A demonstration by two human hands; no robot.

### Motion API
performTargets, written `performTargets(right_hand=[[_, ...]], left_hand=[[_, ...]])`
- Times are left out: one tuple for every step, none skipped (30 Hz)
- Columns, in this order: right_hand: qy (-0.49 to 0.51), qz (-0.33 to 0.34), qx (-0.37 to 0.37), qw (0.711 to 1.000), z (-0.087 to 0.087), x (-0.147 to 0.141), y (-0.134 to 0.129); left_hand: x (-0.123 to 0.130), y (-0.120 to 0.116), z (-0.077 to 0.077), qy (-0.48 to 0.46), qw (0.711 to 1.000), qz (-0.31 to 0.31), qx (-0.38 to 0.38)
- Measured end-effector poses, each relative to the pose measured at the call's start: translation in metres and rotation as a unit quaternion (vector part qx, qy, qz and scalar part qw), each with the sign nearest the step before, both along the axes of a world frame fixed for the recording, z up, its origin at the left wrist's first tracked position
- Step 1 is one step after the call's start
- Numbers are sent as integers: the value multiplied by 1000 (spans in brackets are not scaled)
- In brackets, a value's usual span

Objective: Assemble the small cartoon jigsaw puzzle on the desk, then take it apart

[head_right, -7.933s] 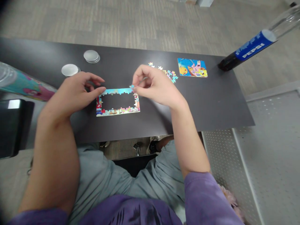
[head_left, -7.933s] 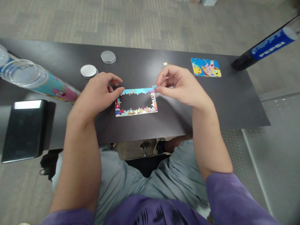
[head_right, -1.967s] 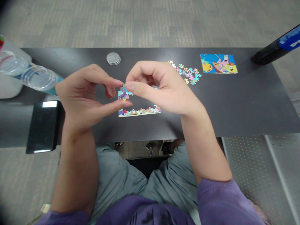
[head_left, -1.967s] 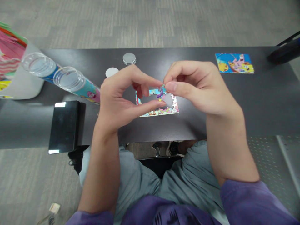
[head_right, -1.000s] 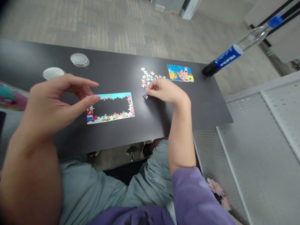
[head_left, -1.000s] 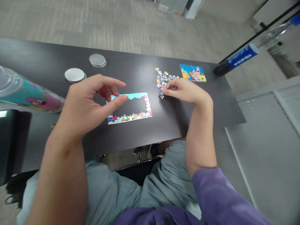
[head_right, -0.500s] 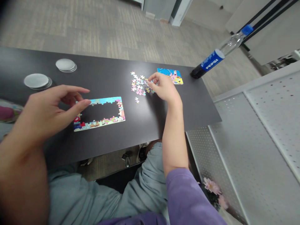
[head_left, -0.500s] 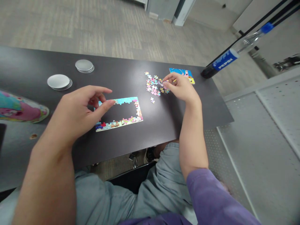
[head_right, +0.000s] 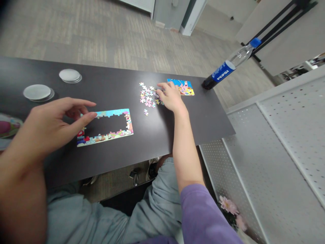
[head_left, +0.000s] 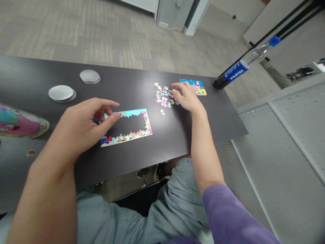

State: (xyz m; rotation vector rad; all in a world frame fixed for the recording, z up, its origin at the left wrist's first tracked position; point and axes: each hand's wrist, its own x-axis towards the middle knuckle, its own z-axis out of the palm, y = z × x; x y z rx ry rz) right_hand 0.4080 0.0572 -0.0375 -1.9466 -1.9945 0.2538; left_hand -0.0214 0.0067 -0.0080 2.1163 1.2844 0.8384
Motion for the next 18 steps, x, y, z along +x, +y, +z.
performTargets(right_hand=[[-10, -5, 5, 1000, -1, -5, 2], [-19, -10, 11, 1000, -2, -11, 4], [-26, -15, 18, 999, -3, -16, 5], [-30, -21, 25, 999, -4, -21, 6], [-33, -29, 30, 999, -5, -26, 7], [-32, -38, 34, 998, -6, -30, 8], [-30, -46, 36, 998, -7, -34, 9], [-25, -53, 38, 998, -7, -36, 9], [-18, -58, 38, 997, -8, -38, 11], [-10, -63, 37, 997, -8, -39, 12], [-1, -67, 35, 997, -9, -39, 13], [6, -69, 32, 997, -9, -39, 14], [12, -69, 29, 997, -9, -38, 15], [16, -66, 26, 997, -9, -37, 16], [18, -60, 24, 998, -8, -35, 17], [20, -53, 22, 998, -8, -34, 17], [22, -46, 21, 998, -8, -32, 17], [24, -40, 19, 999, -7, -31, 17]], left_hand=[[1, 0, 0, -2, 1000, -4, 3], [2, 0, -1, -2, 1000, -4, 6], [3, 0, -1, -2, 1000, -5, 9], [4, 0, -1, -1, 1000, -4, 12], [5, 0, -1, -2, 1000, -2, 16], [5, 1, -1, -4, 1000, 1, 20], [6, 1, -1, -5, 1000, 2, 21], [6, 1, -1, -8, 1000, 2, 20], [6, 1, 0, -13, 1000, 4, 21], [5, 1, 0, -18, 1000, 7, 22], [4, 1, 0, -23, 999, 8, 21], [4, 1, 0, -28, 999, 8, 19], [3, 1, 1, -33, 999, 10, 15], [2, 1, 1, -39, 999, 13, 12], [1, 1, 1, -40, 999, 14, 7], [1, 0, 2, -42, 999, 16, 6], [0, 0, 2, -43, 999, 20, 10], [0, 0, 2, -43, 999, 22, 17]])
